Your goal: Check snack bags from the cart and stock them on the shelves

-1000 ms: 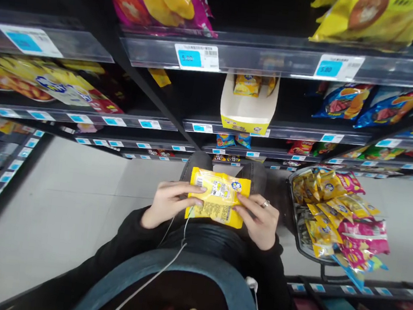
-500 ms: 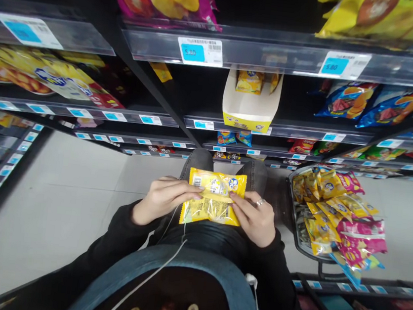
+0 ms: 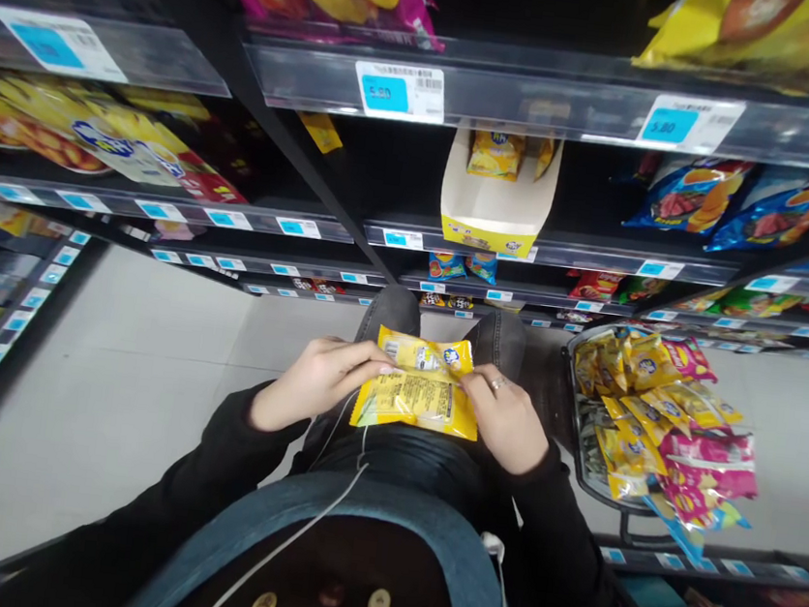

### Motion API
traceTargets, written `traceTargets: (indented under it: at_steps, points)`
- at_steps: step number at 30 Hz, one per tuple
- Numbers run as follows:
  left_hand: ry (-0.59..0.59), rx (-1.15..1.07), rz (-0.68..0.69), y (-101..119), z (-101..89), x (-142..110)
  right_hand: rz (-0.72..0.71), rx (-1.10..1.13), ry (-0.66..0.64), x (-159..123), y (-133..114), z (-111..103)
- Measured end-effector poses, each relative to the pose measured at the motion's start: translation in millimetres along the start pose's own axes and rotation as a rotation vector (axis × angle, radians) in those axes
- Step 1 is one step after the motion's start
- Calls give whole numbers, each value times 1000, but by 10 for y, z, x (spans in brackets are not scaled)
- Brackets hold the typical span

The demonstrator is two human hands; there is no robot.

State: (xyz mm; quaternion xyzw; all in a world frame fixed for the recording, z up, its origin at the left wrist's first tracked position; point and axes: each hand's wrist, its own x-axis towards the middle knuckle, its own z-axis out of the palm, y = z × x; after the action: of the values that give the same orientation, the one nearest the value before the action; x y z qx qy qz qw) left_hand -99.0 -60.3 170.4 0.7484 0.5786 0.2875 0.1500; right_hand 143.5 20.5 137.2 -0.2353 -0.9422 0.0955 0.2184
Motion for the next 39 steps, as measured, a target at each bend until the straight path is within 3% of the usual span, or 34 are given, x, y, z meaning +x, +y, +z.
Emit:
traceTargets:
  at_steps: [6, 13, 19, 27, 34, 39]
  points:
    - [-41, -148, -141, 71, 13, 8, 116, 227, 0, 57, 17, -63]
    - [-76, -374, -345, 70, 58, 36, 61, 97, 12, 47, 14, -63]
    - [12, -599, -403, 106, 195, 13, -44, 1, -34, 5, 14, -156]
    - [212, -504, -419, 155, 300, 97, -195, -221, 50, 74, -89, -217]
    - [327, -371, -418, 186, 376, 103, 123, 7, 149, 45, -153, 11]
    - [315, -299, -373, 204, 350, 122, 181, 68, 257, 58, -160, 180]
